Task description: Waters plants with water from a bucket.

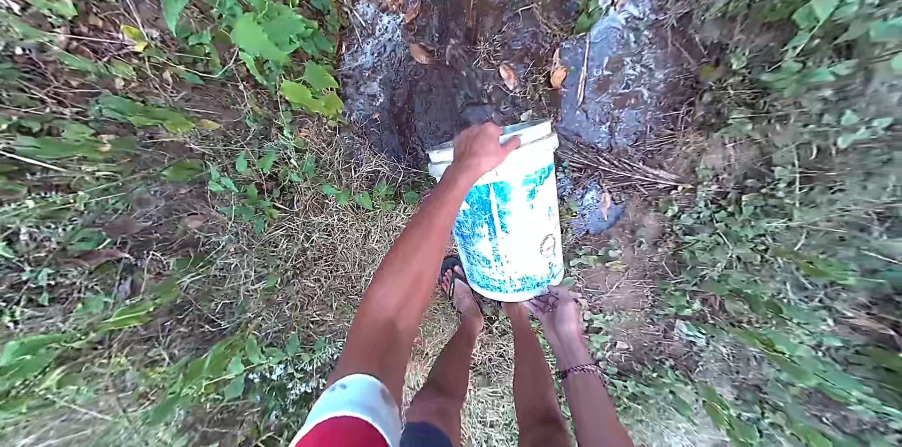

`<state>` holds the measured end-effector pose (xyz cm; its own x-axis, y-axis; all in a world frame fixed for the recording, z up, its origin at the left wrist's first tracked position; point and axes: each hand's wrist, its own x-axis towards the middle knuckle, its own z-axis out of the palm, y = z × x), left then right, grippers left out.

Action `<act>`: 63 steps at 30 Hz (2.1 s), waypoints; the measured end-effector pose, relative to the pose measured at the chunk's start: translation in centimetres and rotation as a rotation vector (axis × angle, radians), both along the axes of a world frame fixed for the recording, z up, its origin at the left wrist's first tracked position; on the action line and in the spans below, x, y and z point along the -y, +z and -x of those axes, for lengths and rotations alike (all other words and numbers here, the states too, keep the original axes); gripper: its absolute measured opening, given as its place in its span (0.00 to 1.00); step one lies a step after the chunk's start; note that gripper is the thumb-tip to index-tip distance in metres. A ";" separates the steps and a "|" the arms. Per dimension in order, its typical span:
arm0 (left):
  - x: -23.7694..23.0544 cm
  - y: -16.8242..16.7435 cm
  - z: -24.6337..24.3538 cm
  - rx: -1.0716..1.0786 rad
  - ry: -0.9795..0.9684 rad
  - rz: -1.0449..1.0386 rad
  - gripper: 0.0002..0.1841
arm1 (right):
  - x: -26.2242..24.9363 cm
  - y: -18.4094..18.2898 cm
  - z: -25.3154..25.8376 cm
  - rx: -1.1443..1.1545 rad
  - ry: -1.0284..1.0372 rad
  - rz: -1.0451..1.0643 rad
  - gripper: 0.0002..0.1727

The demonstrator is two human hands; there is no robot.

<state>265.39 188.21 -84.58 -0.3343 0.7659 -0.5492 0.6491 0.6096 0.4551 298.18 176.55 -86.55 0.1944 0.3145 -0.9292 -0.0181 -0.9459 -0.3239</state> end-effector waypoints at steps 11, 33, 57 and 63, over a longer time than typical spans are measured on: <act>3.6 3.3 -2.7 -0.033 -0.008 -0.161 0.28 | -0.1 -2.3 -1.1 -0.043 -0.030 0.019 0.10; -8.0 -2.9 4.5 -0.078 0.124 -0.168 0.43 | -4.5 3.6 4.3 -0.187 -0.083 -0.262 0.08; 1.7 -1.0 -3.2 -0.167 0.221 -0.323 0.38 | -0.8 3.3 -2.9 -0.133 -0.031 -0.095 0.15; -1.7 -3.9 1.9 -0.101 0.169 -0.277 0.39 | -1.8 5.6 0.6 -0.213 0.005 -0.173 0.18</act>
